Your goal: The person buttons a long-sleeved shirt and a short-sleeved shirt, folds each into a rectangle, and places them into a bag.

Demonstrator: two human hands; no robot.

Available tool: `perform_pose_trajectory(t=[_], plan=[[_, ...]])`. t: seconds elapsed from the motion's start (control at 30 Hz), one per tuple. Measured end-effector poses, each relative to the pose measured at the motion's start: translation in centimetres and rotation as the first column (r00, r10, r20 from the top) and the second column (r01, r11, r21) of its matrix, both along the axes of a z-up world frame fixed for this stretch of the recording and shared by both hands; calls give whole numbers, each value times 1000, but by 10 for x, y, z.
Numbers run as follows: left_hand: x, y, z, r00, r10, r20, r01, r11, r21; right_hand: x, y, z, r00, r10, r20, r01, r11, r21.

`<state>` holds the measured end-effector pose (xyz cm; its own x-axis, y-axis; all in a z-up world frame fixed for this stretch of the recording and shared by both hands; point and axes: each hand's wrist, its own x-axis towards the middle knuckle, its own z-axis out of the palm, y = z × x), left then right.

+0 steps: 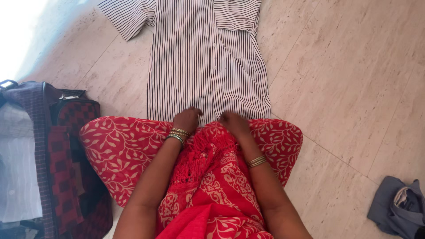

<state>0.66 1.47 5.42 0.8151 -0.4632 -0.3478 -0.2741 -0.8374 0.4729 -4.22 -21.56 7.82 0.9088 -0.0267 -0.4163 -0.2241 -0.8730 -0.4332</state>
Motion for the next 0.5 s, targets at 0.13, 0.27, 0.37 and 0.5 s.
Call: perform_pose_trajectory(t=[0.13, 0.27, 0.37, 0.5], plan=[[-6, -1, 11, 984, 140, 113, -112, 968, -223, -1, 21, -32, 882, 327, -340, -350, 937, -6], [-16, -17, -11, 949, -144, 282, 188, 973, -135, -7, 9, -34, 871, 392, -296, -395, 917, 52], [-21, -26, -30, 870, -203, 449, 258, 964, -65, -19, 15, -19, 990, 128, -56, -126, 991, 36], [-18, -32, -59, 835, -317, 451, 289, 948, 130, -11, 21, -15, 941, -16, 339, 13, 1000, 12]])
